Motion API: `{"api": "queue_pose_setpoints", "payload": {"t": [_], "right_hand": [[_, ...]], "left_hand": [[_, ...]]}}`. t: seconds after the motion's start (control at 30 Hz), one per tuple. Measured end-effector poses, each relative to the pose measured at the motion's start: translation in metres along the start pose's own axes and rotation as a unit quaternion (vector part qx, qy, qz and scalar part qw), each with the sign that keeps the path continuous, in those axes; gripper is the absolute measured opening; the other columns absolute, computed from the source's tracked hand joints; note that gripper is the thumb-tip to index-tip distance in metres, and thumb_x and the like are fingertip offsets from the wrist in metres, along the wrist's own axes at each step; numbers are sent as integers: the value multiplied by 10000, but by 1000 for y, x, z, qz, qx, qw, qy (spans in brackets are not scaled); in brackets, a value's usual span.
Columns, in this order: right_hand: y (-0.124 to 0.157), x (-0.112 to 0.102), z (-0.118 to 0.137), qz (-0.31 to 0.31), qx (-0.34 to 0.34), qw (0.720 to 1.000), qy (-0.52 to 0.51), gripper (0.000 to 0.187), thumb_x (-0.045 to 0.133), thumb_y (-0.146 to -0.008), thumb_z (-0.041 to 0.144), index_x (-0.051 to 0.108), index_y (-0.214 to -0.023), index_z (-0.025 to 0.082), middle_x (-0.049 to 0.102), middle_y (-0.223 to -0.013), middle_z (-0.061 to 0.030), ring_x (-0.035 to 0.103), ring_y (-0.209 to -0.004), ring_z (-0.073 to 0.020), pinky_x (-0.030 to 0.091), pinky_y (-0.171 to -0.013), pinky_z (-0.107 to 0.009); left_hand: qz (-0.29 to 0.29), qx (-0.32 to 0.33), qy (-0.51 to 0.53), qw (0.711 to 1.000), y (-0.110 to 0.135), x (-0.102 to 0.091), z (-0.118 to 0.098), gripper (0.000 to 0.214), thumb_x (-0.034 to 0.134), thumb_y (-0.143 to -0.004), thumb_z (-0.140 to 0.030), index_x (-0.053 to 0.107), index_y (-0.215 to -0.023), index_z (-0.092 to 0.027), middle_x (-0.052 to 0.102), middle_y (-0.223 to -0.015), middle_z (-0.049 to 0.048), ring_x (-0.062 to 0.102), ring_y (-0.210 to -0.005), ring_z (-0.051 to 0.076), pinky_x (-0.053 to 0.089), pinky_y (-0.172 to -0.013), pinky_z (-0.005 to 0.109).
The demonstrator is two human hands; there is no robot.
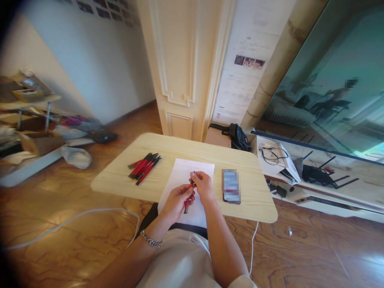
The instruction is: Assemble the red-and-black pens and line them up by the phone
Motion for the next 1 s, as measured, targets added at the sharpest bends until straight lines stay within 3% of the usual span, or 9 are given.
{"api": "queue_pose_setpoints", "payload": {"t": [0.27,0.43,0.57,0.83,1.0], "right_hand": [[2,8,-3,65,27,996,-62,376,611,-751,491,663,-899,149,682,-815,-78,598,-653,-143,441,-551,-240],[2,7,1,34,25,999,-24,424,601,-746,529,660,-946,160,682,-849,-80,602,-683,-146,475,-600,-268],[0,3,3,7,-1,1000,-1,354,690,-684,471,643,-832,153,641,-703,-29,574,-642,-132,470,-578,-254],[3,7,-4,64,28,996,-48,383,629,-733,496,664,-891,149,688,-817,-84,613,-690,-156,475,-625,-276],[3,5,-3,41,29,999,-17,423,599,-751,523,663,-949,155,689,-874,-92,607,-689,-150,470,-614,-267]], "left_hand": [[-5,-7,20,1000,0,-4,2,274,660,-749,-382,625,-818,-119,597,-669,33,517,-523,86,397,-521,220],[-5,6,5,1000,1,-1,-3,261,676,-728,-371,626,-817,-131,587,-655,18,518,-526,89,399,-518,220],[-6,5,9,1000,1,-1,-4,275,683,-723,-357,639,-873,-130,581,-672,18,525,-552,95,404,-526,217],[-13,1,8,1000,0,-6,0,239,668,-730,-355,623,-778,-125,585,-662,27,523,-553,99,411,-531,224],[-3,2,14,1000,1,-4,-2,248,683,-719,-353,628,-820,-133,591,-675,22,515,-536,86,402,-522,216]]}}
Point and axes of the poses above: each hand's wrist, its own y-axis away from the middle knuckle, its own x-axis out of the palm, z = x × y, the point moved 7 cm from there along -y, towards the middle knuckle
